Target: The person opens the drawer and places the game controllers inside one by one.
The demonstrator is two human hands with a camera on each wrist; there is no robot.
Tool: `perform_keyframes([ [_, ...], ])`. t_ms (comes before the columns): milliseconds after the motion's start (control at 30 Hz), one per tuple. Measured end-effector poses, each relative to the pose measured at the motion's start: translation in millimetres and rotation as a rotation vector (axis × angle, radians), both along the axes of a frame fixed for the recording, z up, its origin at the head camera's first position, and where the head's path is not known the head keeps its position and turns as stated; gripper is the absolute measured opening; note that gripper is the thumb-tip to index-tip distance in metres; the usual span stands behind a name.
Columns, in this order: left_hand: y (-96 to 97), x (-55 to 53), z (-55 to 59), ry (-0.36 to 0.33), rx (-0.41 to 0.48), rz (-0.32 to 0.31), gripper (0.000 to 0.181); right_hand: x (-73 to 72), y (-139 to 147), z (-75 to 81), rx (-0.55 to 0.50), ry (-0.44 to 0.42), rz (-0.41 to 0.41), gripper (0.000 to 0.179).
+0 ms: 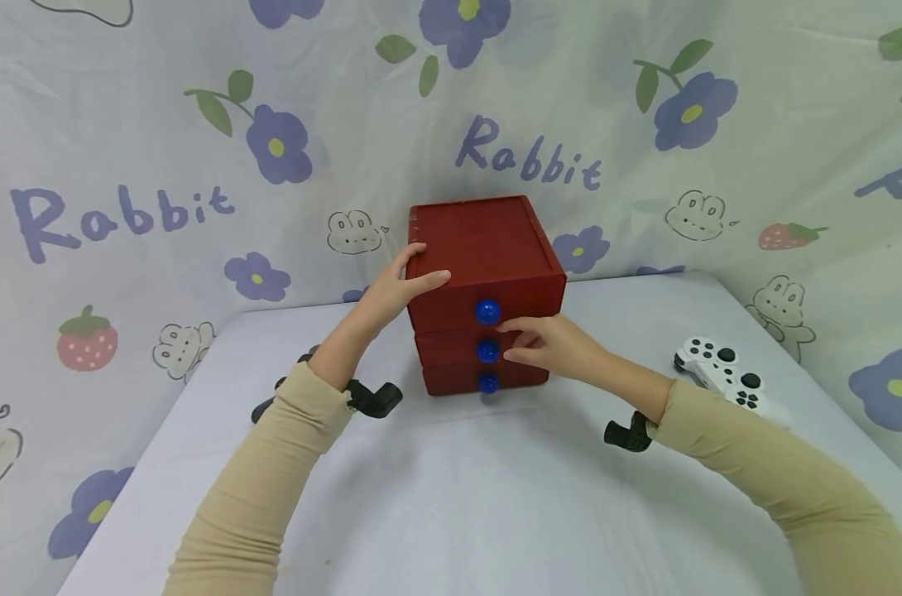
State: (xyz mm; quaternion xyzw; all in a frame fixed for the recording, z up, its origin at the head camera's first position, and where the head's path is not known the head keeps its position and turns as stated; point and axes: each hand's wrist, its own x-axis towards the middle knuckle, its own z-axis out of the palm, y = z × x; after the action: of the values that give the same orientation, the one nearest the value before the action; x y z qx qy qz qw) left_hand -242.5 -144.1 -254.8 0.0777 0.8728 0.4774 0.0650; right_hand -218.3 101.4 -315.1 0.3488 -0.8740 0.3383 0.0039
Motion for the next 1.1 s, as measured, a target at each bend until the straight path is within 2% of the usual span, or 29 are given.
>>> perform_keyframes([
  [467,0.5,-1.0,-1.6,0.004,0.012,-0.004,0.075,-11.3,-25,-17.9,-0.021,-0.058,0.006,0.032],
  [867,-0.3,-1.3,-2.5,0.0,0.03,-0.013,0.075,-15.3,-29,-20.1,-0.071,-0.187,-0.037,0.028],
  [967,0.2,1.4,-0.1,-0.006,0.03,-0.012,0.075,-15.8,-30,-19.9,-0.069,-0.207,-0.042,0.028],
  [1100,4.7,13.6,11.2,-0.016,0.034,-0.023,0.07,-15.7,-30,-19.8,-0.072,-0.206,-0.04,0.026],
])
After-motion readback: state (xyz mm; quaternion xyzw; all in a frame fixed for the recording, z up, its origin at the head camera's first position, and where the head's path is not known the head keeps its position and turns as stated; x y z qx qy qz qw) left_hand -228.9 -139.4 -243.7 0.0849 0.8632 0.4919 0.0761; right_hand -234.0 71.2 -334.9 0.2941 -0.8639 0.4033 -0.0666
